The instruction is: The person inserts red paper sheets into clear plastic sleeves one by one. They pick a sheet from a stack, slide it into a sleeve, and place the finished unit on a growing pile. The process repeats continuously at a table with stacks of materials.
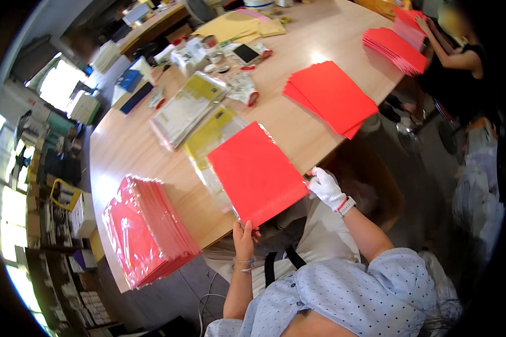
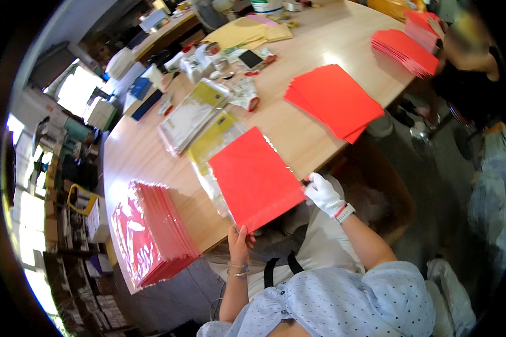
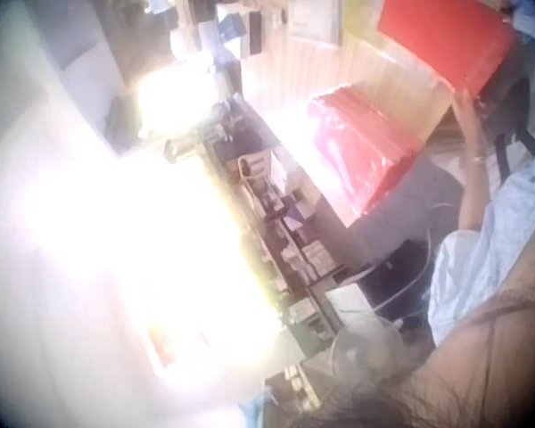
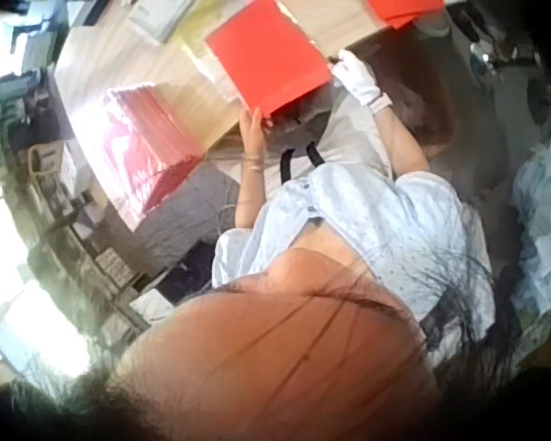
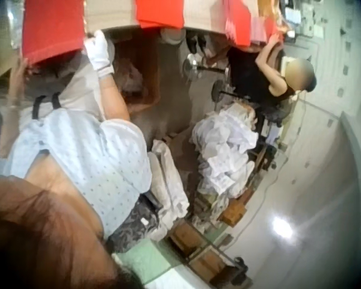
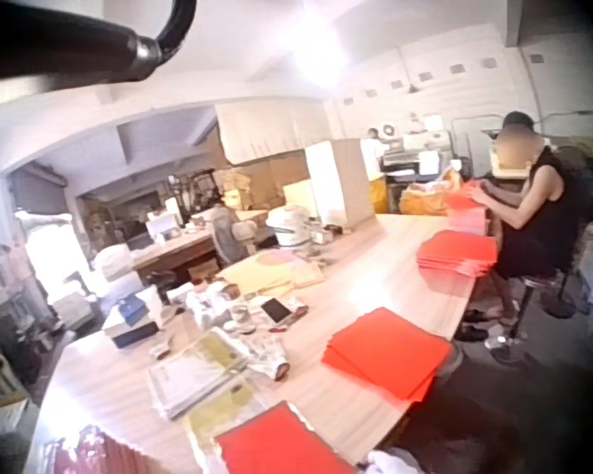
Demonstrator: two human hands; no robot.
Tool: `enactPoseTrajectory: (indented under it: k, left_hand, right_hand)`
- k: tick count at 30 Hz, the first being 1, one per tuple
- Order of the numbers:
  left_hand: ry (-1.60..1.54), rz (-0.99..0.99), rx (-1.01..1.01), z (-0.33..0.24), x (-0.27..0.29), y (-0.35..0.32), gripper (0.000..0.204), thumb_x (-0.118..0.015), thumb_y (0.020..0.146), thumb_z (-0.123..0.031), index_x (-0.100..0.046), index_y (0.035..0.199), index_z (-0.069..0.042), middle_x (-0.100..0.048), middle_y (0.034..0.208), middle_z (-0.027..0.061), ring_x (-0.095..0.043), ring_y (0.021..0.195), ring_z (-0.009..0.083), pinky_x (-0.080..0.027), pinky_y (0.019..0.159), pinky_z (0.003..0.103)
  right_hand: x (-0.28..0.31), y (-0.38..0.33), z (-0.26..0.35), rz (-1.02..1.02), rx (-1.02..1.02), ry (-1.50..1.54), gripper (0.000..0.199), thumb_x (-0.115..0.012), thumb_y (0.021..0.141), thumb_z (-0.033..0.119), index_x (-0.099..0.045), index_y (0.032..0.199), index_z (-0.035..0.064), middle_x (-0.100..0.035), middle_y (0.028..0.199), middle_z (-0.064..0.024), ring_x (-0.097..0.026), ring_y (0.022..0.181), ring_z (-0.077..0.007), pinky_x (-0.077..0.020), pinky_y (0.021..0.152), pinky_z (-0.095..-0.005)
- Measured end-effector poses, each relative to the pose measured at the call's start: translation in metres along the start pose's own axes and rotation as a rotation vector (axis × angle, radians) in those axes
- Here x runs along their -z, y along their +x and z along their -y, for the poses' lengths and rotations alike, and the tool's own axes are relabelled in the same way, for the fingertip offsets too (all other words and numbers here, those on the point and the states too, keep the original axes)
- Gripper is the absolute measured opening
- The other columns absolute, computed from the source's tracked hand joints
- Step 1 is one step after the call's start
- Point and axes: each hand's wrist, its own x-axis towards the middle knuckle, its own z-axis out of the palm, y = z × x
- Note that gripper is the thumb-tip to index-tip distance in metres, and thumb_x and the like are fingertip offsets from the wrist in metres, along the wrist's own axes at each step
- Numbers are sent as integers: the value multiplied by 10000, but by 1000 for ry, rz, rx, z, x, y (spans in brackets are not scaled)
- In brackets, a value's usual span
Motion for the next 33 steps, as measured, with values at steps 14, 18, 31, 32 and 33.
enactPoseTrajectory:
  k: [14, 18, 31, 32, 33]
  left_hand:
    - [300, -683, -705, -194, 216, -156, 304, -441, 920, -143, -520, 1146, 44, -597, 994, 88, -574, 839, 139, -468, 774, 272]
    - [574, -833, -204, -117, 359, -149, 435, -420, 925, -166, -425, 1312, 32, -534, 1204, 113, -497, 1090, 192, -379, 941, 302]
    - [669, -1245, -1054, -129, 248, -160, 410, -412, 959, -239, -397, 1246, 54, -491, 1241, 146, -514, 1088, 249, -407, 899, 347]
    - [626, -1242, -1108, -131, 230, -160, 376, -412, 961, -220, -414, 1222, 49, -512, 1214, 149, -535, 1051, 244, -428, 864, 341]
    - [616, -1160, -1128, -126, 224, -155, 343, -417, 957, -196, -422, 1201, 44, -541, 1155, 147, -550, 991, 232, -436, 827, 331]
  right_hand:
    - [-291, -6, 136, 819, 343, 279, 323, -528, 851, 143, -565, 1128, -17, -644, 785, -91, -613, 754, -145, -482, 680, -261]
    - [-323, -16, 177, 874, 519, -288, 301, -523, 863, 224, -596, 1097, 50, -637, 747, -78, -611, 716, -145, -479, 690, -294]
    - [-18, 22, -43, 686, 310, -1376, 319, -549, 783, 293, -656, 907, 20, -666, 898, -162, -646, 772, -301, -503, 683, -417]
    - [32, 31, -55, 275, 261, -1549, 217, -560, 758, 253, -638, 764, 50, -628, 750, -138, -615, 654, -300, -489, 614, -396]
    - [93, 34, -91, -161, 194, -1688, 181, -571, 734, 212, -619, 621, 79, -591, 603, -114, -583, 535, -299, -475, 544, -375]
